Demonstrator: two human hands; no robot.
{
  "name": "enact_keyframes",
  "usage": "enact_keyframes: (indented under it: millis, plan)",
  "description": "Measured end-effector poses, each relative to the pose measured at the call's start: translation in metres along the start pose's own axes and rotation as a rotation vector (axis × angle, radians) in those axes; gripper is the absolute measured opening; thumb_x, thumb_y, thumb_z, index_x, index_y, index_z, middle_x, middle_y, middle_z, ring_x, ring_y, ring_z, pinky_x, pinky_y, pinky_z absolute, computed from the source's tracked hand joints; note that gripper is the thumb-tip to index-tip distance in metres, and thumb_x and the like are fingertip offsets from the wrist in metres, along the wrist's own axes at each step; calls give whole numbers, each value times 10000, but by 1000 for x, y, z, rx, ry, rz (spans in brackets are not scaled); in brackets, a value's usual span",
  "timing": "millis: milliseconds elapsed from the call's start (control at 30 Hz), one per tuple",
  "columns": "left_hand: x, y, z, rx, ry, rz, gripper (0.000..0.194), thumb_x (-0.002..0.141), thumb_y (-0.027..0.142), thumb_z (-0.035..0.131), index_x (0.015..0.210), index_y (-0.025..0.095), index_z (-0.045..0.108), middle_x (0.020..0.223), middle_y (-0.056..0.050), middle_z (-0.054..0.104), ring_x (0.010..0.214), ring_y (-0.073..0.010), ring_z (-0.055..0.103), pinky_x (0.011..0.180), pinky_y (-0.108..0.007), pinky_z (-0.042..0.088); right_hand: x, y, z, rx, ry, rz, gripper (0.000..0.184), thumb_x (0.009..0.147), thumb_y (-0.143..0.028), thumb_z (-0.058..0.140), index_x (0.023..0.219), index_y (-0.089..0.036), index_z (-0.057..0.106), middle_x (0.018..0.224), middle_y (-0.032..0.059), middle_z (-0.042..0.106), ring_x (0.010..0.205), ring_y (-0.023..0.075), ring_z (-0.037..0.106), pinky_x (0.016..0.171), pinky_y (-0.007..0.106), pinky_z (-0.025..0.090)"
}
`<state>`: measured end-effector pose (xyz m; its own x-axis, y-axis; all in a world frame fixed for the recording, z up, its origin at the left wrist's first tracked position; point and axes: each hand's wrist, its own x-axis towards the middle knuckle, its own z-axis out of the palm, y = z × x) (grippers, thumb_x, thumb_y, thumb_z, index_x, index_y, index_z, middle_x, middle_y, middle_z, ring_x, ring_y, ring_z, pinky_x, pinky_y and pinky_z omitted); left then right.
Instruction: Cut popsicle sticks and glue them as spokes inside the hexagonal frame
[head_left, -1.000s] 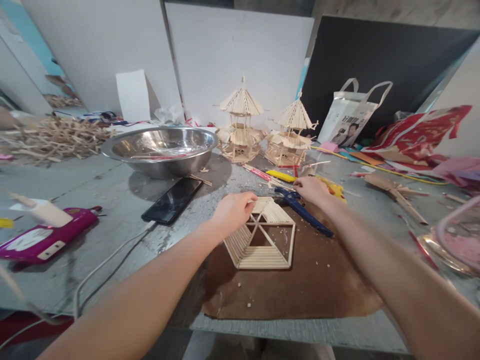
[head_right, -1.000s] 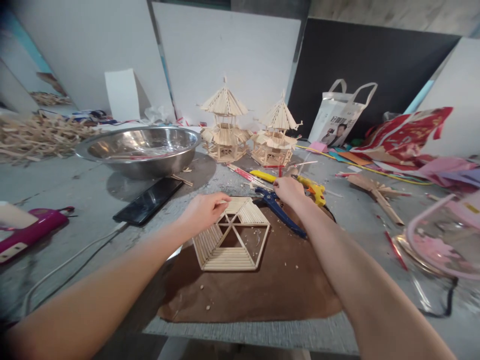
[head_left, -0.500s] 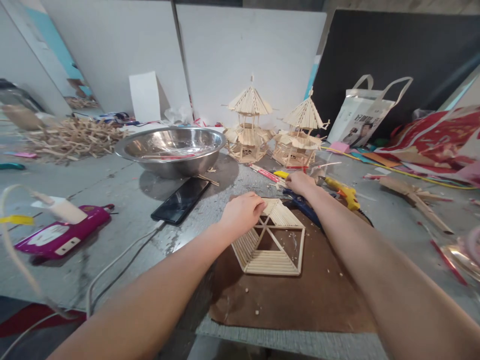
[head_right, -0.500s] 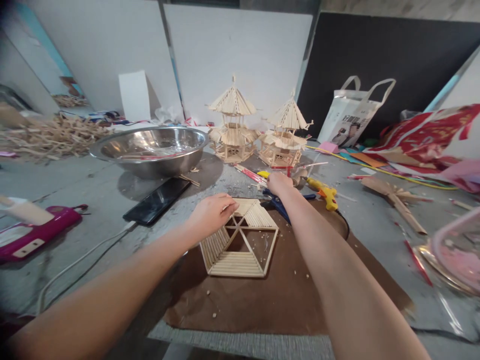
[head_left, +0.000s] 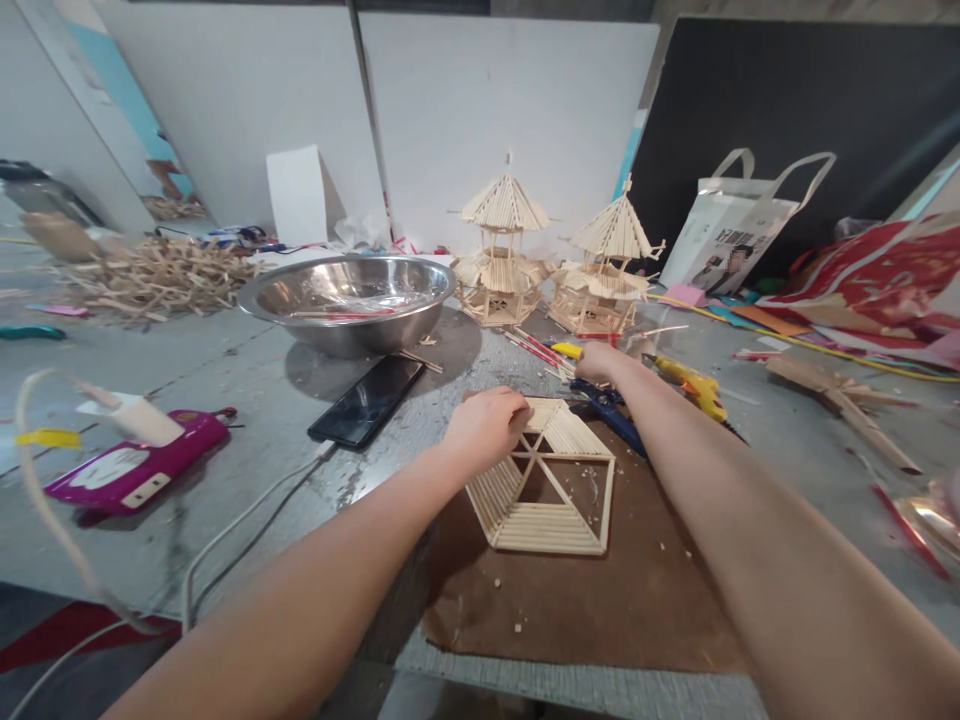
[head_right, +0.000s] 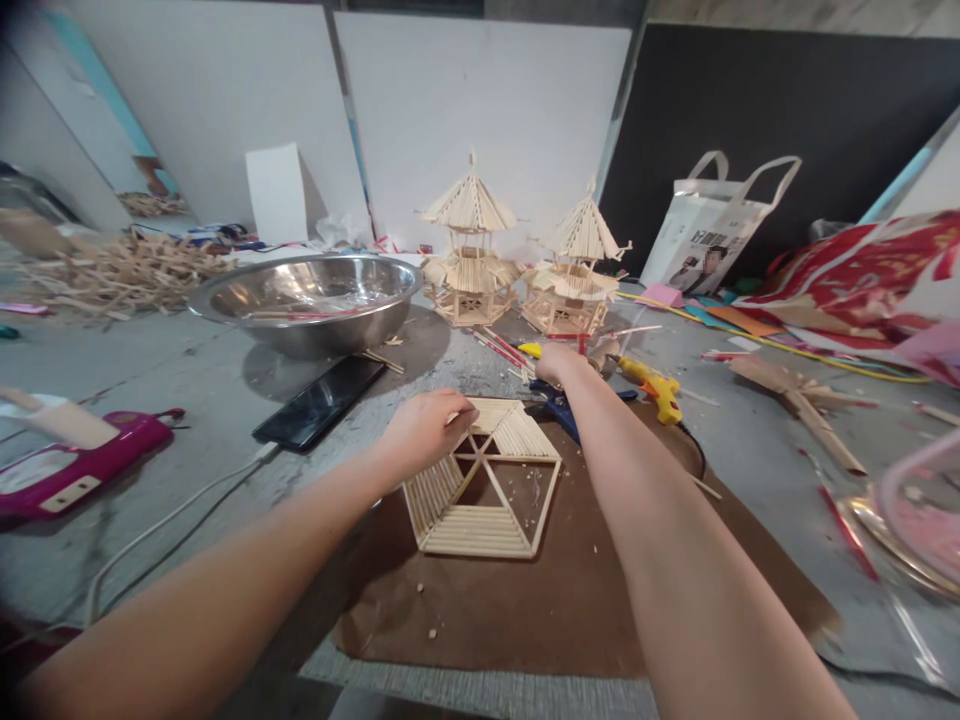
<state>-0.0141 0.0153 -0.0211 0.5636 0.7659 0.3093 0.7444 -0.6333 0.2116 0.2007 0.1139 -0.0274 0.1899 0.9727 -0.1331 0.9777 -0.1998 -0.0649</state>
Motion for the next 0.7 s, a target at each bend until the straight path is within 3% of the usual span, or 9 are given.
enact_keyframes:
  millis: [200, 433, 567, 633, 700]
  plan:
    - [2, -3, 1, -19, 34, -19, 235, 777, 283, 345, 771, 213, 570, 795, -7, 588, 747, -145, 532, 642, -255, 379, -13, 6, -7, 3, 105, -17, 293, 643, -264, 515, 901, -152, 599, 954, 137, 584, 876, 259, 534, 682, 339, 410]
    - [4, -5, 0, -32, 87, -55, 213, 770, 273, 365, 788, 221, 571, 813, -3, 585, 750, -147, 535, 647, -255, 388, -35, 10, -18, 61, 274, -25, 232, 727, -265, 448, 904, -146, 539, 916, 144, 581, 851, 248, 538, 673, 354, 398]
    - [5, -5, -4, -77, 245, -125, 220, 762, 289, 392, 889, 218, 558, 898, -21, 559, 793, -155, 520, 672, -265, 402, -56, 16, -34, 134, 449, -25, 207, 772, -269, 357, 902, -191, 498, 859, 97, 595, 818, 239, 542, 659, 368, 398]
    - [5, -5, -8, -63, 377, -146, 259, 751, 303, 415, 951, 198, 541, 971, -50, 529, 899, -188, 475, 751, -305, 390, -69, 22, -41, 306, 623, -102, 157, 757, -266, 387, 837, -198, 504, 773, 64, 608, 768, 218, 553, 644, 345, 408]
    - [6, -6, -12, -32, 497, -130, 321, 746, 319, 428, 1023, 178, 506, 1053, -74, 487, 1004, -219, 401, 846, -356, 337, -86, 28, -44, 550, 705, -215, 119, 753, -255, 401, 798, -199, 496, 676, 28, 602, 635, 165, 560, 586, 298, 424]
